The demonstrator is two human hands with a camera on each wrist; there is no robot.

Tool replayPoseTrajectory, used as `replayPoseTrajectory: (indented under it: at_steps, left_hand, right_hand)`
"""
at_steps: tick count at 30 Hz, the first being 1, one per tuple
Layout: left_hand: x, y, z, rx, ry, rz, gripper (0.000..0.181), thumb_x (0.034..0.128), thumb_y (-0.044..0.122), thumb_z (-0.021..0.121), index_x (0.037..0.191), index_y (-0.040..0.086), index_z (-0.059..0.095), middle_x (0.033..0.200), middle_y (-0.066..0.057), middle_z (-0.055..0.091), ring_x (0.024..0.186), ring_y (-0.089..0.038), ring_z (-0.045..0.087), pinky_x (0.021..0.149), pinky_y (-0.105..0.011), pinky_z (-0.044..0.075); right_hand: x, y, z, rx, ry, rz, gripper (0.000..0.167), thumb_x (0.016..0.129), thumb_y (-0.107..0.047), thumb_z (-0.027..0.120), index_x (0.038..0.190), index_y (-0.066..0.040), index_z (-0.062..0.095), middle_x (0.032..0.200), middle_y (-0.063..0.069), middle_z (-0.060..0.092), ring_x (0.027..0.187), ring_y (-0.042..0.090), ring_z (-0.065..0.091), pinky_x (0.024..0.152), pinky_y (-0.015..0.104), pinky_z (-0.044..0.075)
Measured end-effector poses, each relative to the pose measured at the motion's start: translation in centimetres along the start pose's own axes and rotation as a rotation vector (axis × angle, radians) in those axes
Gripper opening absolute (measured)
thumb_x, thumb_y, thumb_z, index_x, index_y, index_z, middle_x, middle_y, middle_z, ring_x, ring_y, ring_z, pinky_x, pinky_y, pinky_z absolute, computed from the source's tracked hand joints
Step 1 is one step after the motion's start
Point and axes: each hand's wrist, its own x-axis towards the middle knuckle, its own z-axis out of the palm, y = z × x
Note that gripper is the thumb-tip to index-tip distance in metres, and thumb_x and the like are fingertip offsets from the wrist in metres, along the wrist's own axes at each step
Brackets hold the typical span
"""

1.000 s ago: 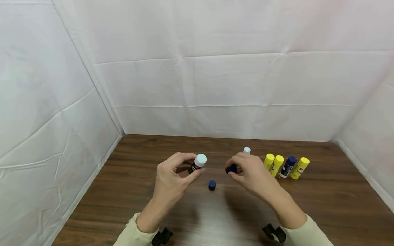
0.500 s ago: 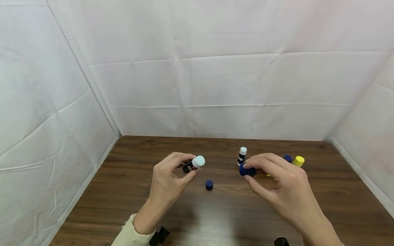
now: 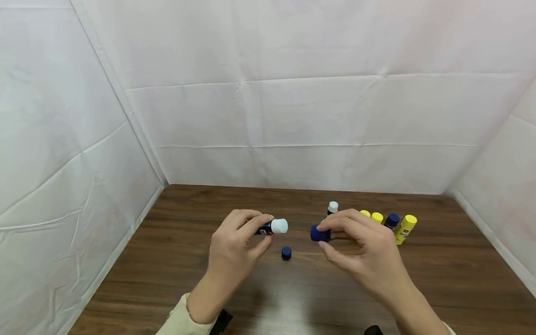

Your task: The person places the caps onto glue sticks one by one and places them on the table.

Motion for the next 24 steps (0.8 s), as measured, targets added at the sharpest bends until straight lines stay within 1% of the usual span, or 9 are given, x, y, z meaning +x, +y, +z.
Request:
replayPoseTrajectory:
  at_steps: [5,9,12,16,20,24]
  left_hand:
    - [0.2,0.5,0.2,0.061,0.022,0.1,0.03,0.072,0.011,0.091,0.099,0.013,0.078,0.093,0.0,0.07,0.085,-0.019,0.066,0.068,-0.033,0.055]
    - [0.3,1.0,0.4,0.081,0.021,0.145,0.032,0.0708,0.014,0.093,0.099,0.014,0.079,0.094,0.0,0.07,0.084,-0.019,0.065,0.065,-0.033,0.053]
    - [0.4,1.3,0.5,0.099,0.017,0.161,0.032,0.0701,0.02,0.094,0.098,0.014,0.079,0.093,0.0,0.069,0.084,-0.019,0.065,0.065,-0.032,0.052]
    - [0.4,1.6,0.6,0.114,0.023,0.175,0.032,0.0699,0.025,0.094,0.096,0.014,0.08,0.093,0.0,0.069,0.084,-0.018,0.065,0.065,-0.031,0.052]
    - [0.4,1.8,0.7,0.119,0.029,0.178,0.031,0.0705,0.026,0.093,0.096,0.013,0.079,0.092,0.0,0.068,0.084,-0.018,0.064,0.065,-0.03,0.052]
    - [0.4,2.1,0.7,0.108,0.015,0.176,0.029,0.0731,0.027,0.092,0.096,0.013,0.079,0.093,0.0,0.068,0.084,-0.017,0.064,0.066,-0.03,0.052]
  right_hand:
    - [-0.1,0.6,1.4,0.088,0.026,0.0,0.04,0.071,0.009,0.085,0.102,-0.014,0.074,0.103,-0.001,0.071,0.087,0.011,0.069,0.073,0.02,0.059]
    - [-0.3,0.8,1.9,0.135,0.019,0.016,0.04,0.073,0.01,0.085,0.103,-0.013,0.073,0.103,0.0,0.071,0.086,0.011,0.07,0.072,0.022,0.06]
    - [-0.4,0.8,2.2,0.166,0.008,0.029,0.04,0.074,0.011,0.084,0.104,-0.012,0.073,0.103,0.0,0.071,0.085,0.012,0.071,0.072,0.024,0.06]
    - [-0.5,0.7,2.3,0.174,-0.005,0.05,0.04,0.075,0.01,0.084,0.106,-0.012,0.072,0.104,-0.001,0.071,0.085,0.012,0.071,0.072,0.024,0.06]
    - [-0.6,0.5,2.2,0.179,-0.006,0.063,0.04,0.076,0.011,0.083,0.107,-0.012,0.072,0.106,-0.001,0.071,0.087,0.012,0.071,0.071,0.026,0.061]
    - [-0.6,0.5,2.4,0.211,-0.004,0.06,0.04,0.075,0.012,0.083,0.106,-0.011,0.072,0.105,0.002,0.071,0.088,0.014,0.072,0.072,0.027,0.061]
